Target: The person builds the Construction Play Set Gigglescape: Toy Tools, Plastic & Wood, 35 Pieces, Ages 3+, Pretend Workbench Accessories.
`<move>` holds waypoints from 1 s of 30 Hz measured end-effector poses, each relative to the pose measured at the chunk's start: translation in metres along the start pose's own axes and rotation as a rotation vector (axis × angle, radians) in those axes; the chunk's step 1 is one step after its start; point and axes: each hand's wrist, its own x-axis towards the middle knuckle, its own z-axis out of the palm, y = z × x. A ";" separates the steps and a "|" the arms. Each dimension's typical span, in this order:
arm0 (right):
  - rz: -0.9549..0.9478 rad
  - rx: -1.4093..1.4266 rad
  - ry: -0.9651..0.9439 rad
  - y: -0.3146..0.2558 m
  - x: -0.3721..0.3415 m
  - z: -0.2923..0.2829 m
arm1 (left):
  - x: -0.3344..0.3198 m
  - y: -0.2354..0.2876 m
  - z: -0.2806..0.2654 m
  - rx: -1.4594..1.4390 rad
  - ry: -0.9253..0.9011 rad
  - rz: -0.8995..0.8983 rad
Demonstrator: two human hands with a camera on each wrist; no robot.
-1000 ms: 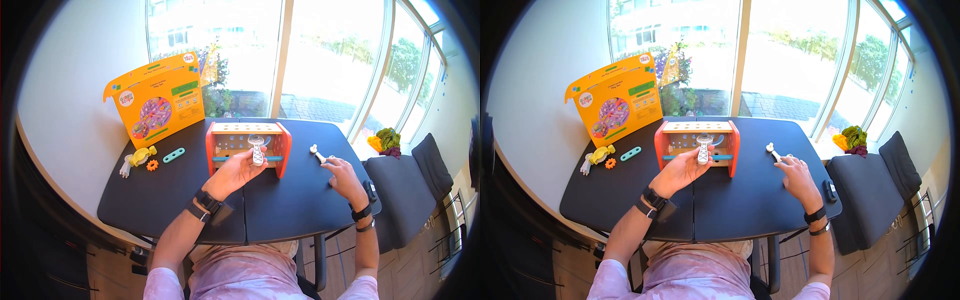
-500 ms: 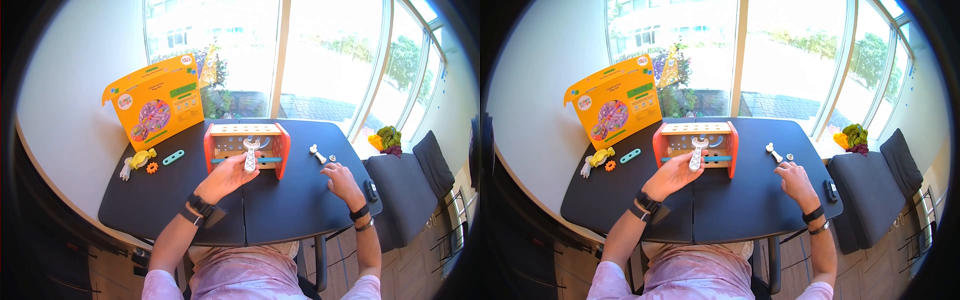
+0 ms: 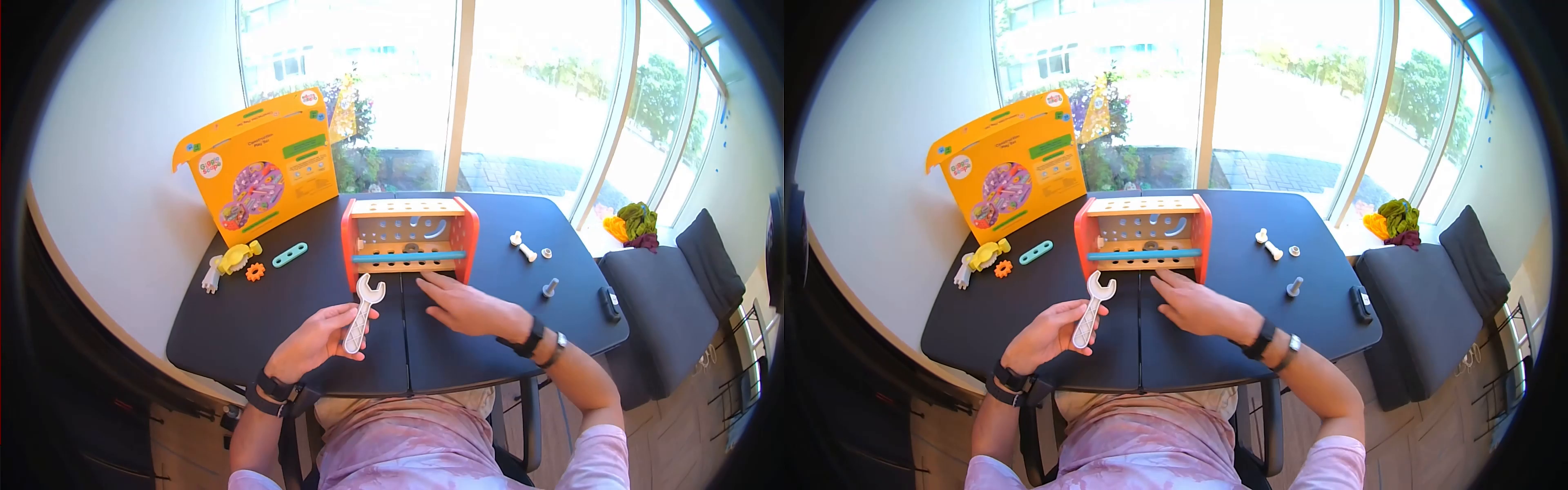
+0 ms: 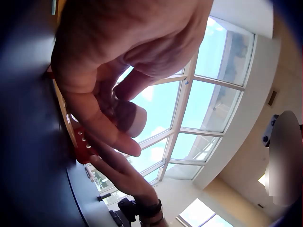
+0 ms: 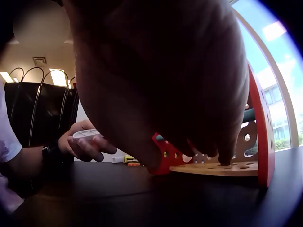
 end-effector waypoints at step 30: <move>0.308 0.624 0.511 -0.019 0.049 0.005 | 0.021 -0.025 0.013 -0.212 -0.074 -0.043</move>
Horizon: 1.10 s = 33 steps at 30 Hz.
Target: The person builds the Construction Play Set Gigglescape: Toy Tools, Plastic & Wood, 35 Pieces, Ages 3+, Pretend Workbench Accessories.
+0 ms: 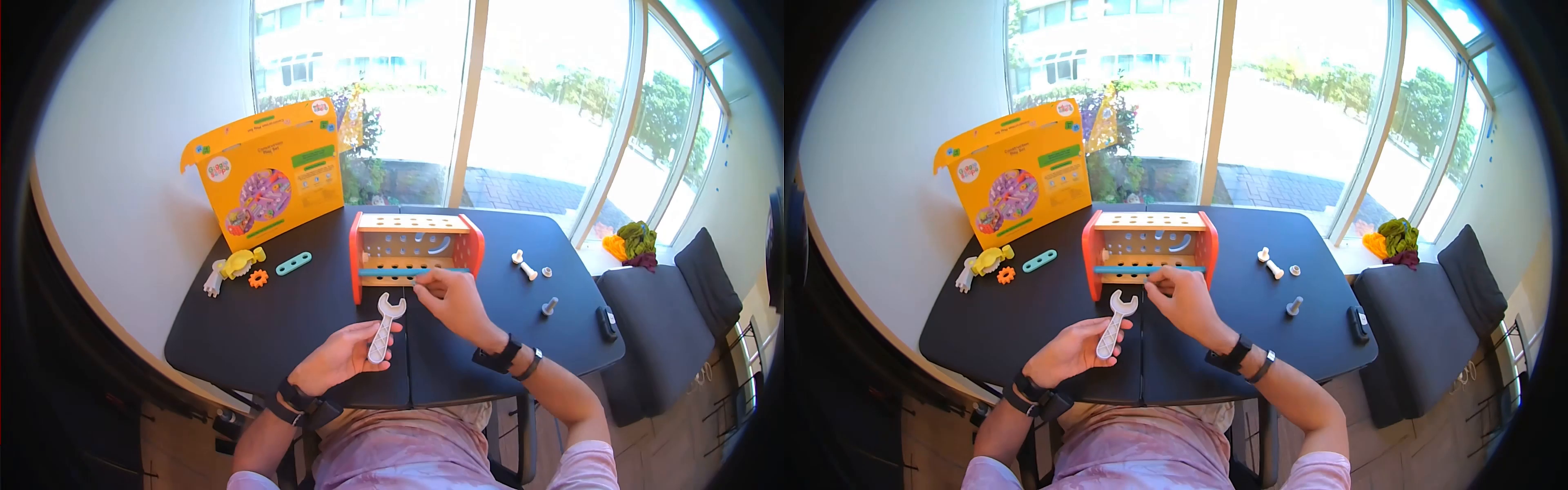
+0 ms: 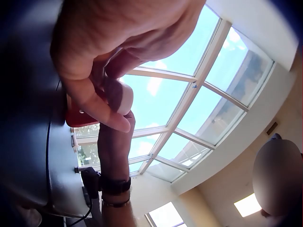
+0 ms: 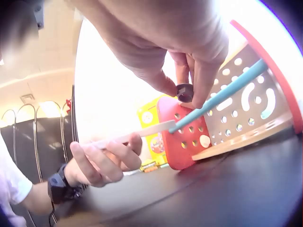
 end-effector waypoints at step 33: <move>-0.171 0.082 0.037 -0.043 -0.005 -0.025 | 0.012 0.002 0.037 -0.111 -0.167 0.035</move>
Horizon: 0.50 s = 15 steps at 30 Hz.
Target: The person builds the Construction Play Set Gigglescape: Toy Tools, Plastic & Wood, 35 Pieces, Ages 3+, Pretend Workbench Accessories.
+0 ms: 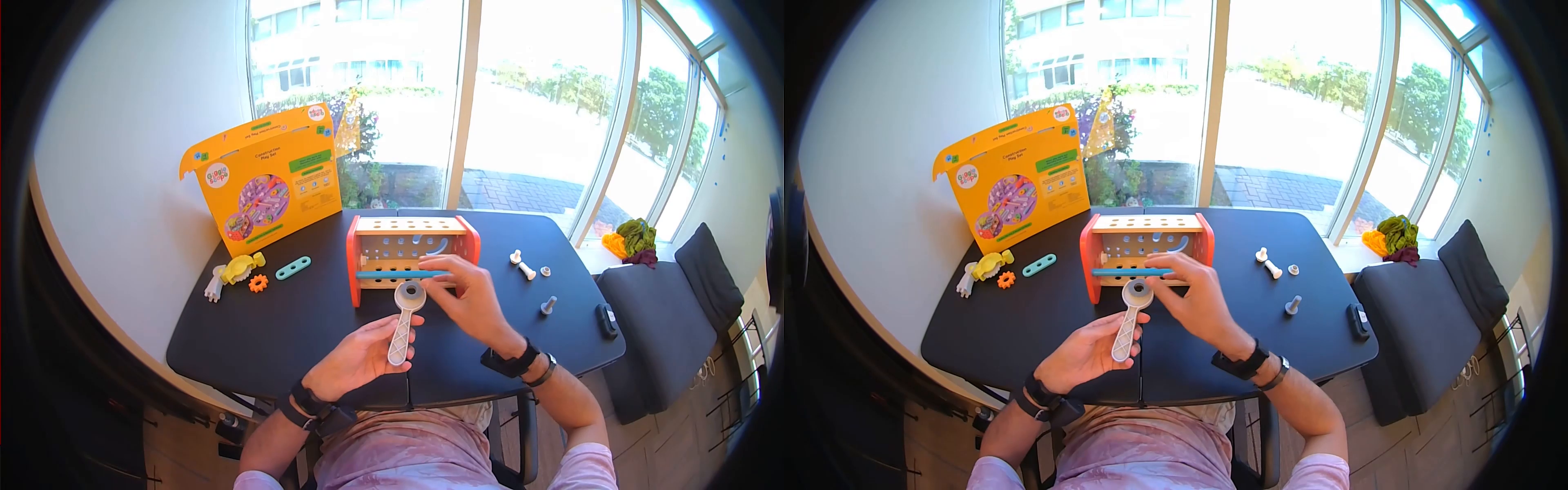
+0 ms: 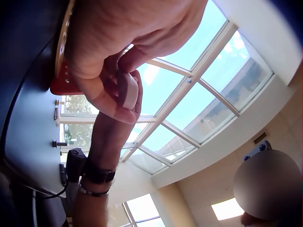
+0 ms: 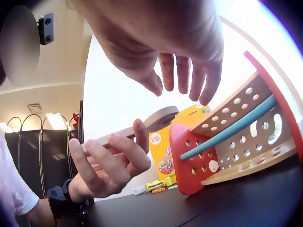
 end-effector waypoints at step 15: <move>0.143 -1.146 -0.311 0.062 -0.044 -0.193 | 0.033 0.013 0.003 -0.084 0.086 0.099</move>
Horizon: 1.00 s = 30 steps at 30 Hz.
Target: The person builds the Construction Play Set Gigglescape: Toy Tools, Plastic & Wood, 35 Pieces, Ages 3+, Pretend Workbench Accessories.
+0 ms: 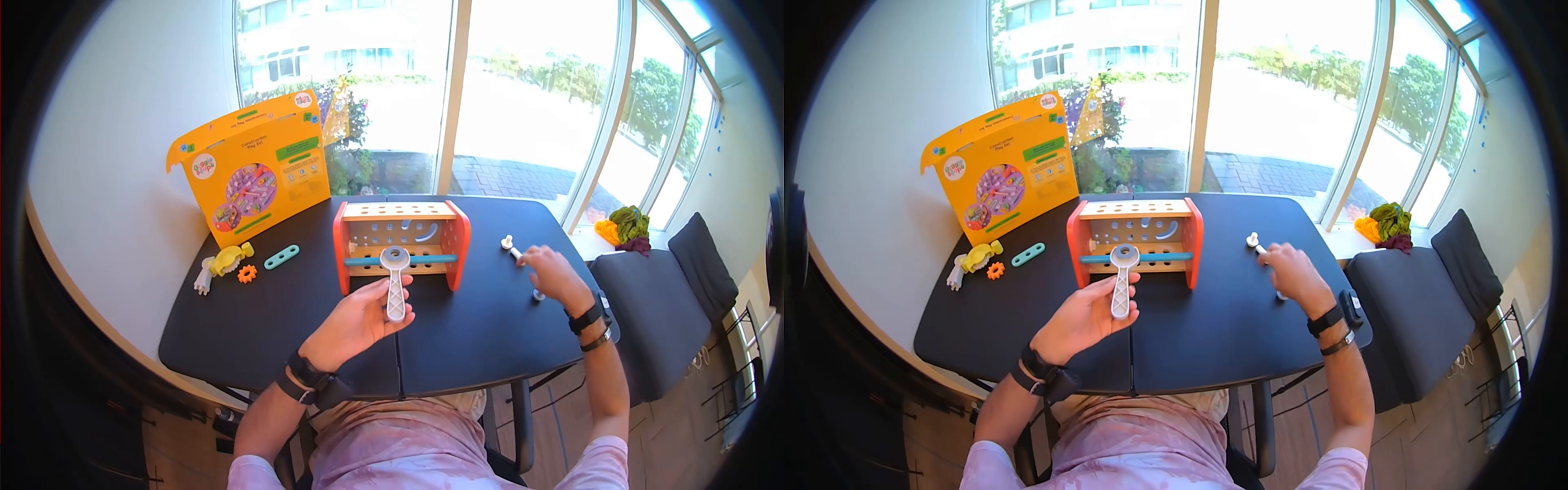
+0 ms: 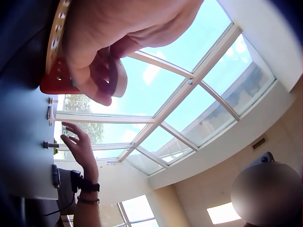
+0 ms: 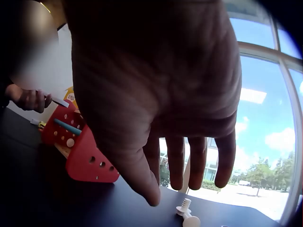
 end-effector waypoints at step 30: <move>-0.045 0.600 0.255 -0.056 0.138 -0.084 | 0.136 0.025 -0.017 -0.141 0.074 0.006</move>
